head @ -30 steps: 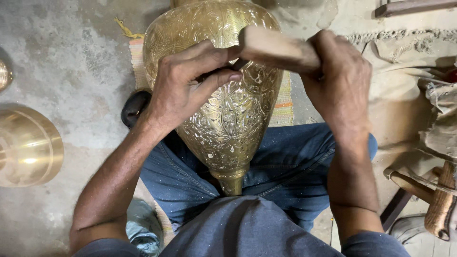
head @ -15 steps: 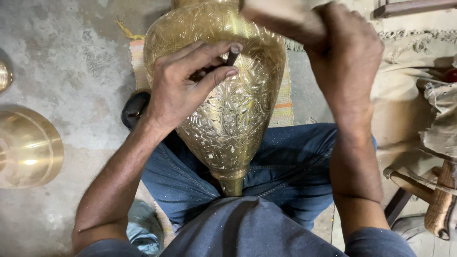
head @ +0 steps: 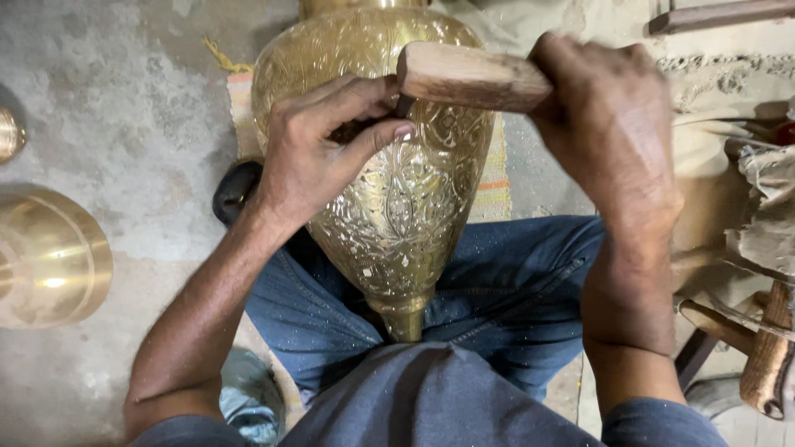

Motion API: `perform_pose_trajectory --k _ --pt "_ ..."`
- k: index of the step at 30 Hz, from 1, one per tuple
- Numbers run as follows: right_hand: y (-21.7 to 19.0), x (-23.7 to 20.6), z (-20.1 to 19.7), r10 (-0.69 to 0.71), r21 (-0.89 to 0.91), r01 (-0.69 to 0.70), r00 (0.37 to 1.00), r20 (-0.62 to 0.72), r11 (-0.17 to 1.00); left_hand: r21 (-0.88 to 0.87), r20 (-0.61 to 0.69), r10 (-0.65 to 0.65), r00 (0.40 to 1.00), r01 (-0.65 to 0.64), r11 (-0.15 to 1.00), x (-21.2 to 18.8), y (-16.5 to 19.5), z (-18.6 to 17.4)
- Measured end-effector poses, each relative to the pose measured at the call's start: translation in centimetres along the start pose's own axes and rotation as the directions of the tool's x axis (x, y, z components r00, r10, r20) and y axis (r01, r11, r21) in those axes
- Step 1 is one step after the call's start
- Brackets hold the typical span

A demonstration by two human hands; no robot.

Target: The person sits cross-legged on the floor with a large brass vase on their lap and engraves decorative floral patterns into its surface. They hold a small chisel against the metal with one hand and strike it with a wooden mallet in the other, repositioning the chisel repeatedly to work different areas of the pattern.

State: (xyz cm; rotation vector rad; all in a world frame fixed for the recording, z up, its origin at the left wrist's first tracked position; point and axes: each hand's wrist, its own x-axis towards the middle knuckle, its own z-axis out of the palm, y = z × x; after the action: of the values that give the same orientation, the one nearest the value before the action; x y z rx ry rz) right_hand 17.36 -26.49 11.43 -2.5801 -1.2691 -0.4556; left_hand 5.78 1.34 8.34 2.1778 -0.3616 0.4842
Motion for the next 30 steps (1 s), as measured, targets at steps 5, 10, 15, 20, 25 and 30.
perform_pose_trajectory --k 5,10,15,20,25,30 --pt "-0.4 -0.1 0.4 0.305 0.493 -0.27 0.952 0.01 0.827 0.004 0.012 -0.023 1.0 0.023 1.0 -0.2 0.3 -0.2" --pt "-0.7 -0.2 0.0 0.07 0.165 -0.046 0.987 -0.145 0.985 -0.032 0.022 -0.016 1.0 0.017 0.999 0.0 0.2 -0.1" --pt "-0.3 -0.5 -0.1 0.069 0.211 -0.067 0.998 0.0 0.975 0.004 0.011 -0.006 1.0 0.006 1.0 0.0 0.2 -0.2" --pt "-0.5 -0.8 0.3 0.207 0.742 -0.061 0.972 -0.107 0.668 -0.001 0.009 -0.029 1.0 0.029 1.0 -0.1 0.4 -0.2" --pt "-0.7 0.0 0.4 -0.074 -0.131 0.062 0.993 -0.092 0.989 0.059 0.002 0.012 1.0 -0.012 0.998 0.2 0.4 -0.3" --pt "-1.1 0.0 0.9 0.152 0.38 -0.14 0.988 -0.001 0.914 -0.017 0.017 -0.01 1.0 0.01 1.0 0.0 0.6 -0.5"
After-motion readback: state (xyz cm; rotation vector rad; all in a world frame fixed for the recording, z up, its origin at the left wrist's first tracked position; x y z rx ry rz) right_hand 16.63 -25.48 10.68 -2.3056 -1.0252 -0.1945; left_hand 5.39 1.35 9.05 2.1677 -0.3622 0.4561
